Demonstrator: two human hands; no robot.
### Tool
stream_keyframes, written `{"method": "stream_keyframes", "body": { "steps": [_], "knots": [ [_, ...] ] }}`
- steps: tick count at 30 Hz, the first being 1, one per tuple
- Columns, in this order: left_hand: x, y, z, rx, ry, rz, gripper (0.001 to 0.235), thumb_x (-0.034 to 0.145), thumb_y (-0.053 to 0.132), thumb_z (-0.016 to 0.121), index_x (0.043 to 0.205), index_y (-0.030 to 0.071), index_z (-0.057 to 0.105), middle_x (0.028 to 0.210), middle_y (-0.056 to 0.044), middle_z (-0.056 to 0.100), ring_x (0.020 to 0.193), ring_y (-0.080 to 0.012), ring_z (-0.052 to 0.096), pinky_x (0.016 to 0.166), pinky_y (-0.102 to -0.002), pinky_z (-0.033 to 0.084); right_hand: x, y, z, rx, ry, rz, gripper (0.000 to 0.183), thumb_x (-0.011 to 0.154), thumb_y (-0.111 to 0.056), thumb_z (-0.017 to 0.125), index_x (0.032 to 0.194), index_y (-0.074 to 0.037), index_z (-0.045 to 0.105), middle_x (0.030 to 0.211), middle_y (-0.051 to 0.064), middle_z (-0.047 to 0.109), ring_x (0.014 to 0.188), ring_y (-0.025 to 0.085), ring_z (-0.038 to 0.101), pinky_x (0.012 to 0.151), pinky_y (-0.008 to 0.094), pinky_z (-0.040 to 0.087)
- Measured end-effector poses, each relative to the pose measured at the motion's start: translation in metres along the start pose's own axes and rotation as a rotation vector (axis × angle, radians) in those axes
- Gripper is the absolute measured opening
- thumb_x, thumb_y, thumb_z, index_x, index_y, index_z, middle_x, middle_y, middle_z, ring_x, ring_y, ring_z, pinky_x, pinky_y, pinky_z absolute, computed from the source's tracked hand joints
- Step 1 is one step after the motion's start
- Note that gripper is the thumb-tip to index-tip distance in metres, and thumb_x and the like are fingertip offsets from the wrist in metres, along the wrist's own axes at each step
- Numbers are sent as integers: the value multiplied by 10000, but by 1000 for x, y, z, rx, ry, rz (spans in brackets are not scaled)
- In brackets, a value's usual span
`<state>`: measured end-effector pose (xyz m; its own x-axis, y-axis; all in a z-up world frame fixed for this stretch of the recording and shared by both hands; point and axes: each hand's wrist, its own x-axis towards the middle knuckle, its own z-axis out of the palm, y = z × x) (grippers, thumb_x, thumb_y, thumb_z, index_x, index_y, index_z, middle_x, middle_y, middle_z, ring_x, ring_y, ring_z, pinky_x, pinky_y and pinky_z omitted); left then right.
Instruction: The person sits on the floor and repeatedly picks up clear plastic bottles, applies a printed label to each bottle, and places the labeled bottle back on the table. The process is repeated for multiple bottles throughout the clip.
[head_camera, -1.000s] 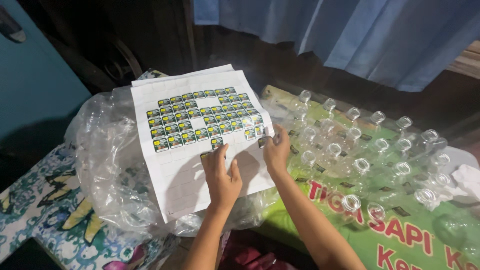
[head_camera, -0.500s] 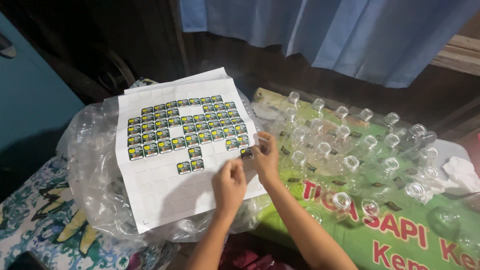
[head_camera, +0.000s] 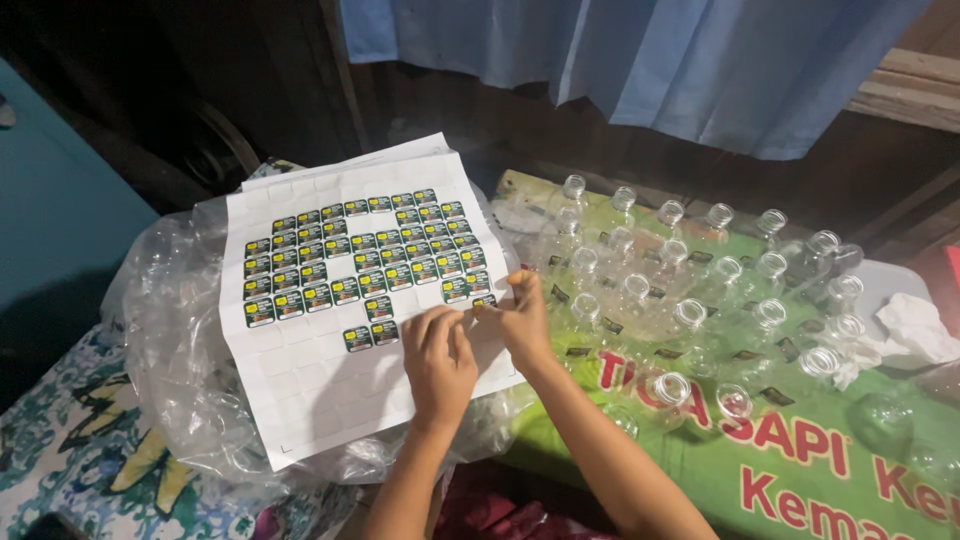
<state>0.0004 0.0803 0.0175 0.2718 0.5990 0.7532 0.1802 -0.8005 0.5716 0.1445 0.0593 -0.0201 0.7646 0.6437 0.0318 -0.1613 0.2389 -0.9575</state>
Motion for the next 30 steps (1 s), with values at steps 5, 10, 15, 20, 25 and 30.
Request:
{"method": "stream_keyframes", "body": {
  "steps": [5, 10, 15, 20, 25, 30],
  "knots": [
    [14, -10, 9, 175, -121, 103, 269, 800, -19, 667, 1058, 44, 709, 1179, -103, 645, 1135, -350, 540, 983, -490, 437, 1, 2, 7, -101, 28, -55, 572, 739, 151, 782, 1112, -93, 423, 920, 105, 605, 741, 158, 636, 618, 294, 544],
    [20, -22, 14, 234, -167, 139, 283, 808, 11, 670, 1081, 56, 732, 1197, -97, 626, 1175, -348, 519, 991, -501, 413, 5, -6, 10, -54, 3, -4, 706, 669, 132, 799, 1195, -75, 375, 929, 111, 659, 737, 193, 694, 599, 321, 584],
    [31, -25, 11, 272, -211, 211, 223, 813, 40, 679, 1024, 51, 751, 1231, -143, 597, 1189, -374, 496, 967, -512, 408, 6, -15, 6, -166, -24, 103, 918, 700, 133, 802, 1477, -44, 347, 1013, 142, 706, 834, 193, 705, 695, 316, 593],
    [45, -23, 5, 306, -284, 305, 185, 790, 71, 686, 948, 19, 767, 1230, -153, 604, 1161, -359, 498, 957, -504, 411, 9, -14, 3, 46, -166, 139, 804, 723, 118, 758, 1451, -6, 440, 1121, 126, 736, 920, 186, 731, 784, 318, 599],
    [60, -19, -1, 339, -408, 396, 153, 771, 79, 693, 874, -11, 762, 1142, -139, 638, 1119, -330, 522, 970, -489, 420, 10, -14, 1, -26, -172, 138, 774, 731, 117, 759, 1440, -6, 475, 1137, 110, 731, 943, 174, 721, 814, 312, 590],
    [80, -17, -2, 383, -658, 497, 100, 802, 53, 672, 756, -1, 742, 1017, -99, 673, 1064, -285, 555, 948, -428, 441, 11, -11, 0, -42, -159, 163, 744, 762, 91, 736, 1445, -16, 460, 1138, 119, 732, 919, 196, 735, 794, 321, 597]
  ]
}}
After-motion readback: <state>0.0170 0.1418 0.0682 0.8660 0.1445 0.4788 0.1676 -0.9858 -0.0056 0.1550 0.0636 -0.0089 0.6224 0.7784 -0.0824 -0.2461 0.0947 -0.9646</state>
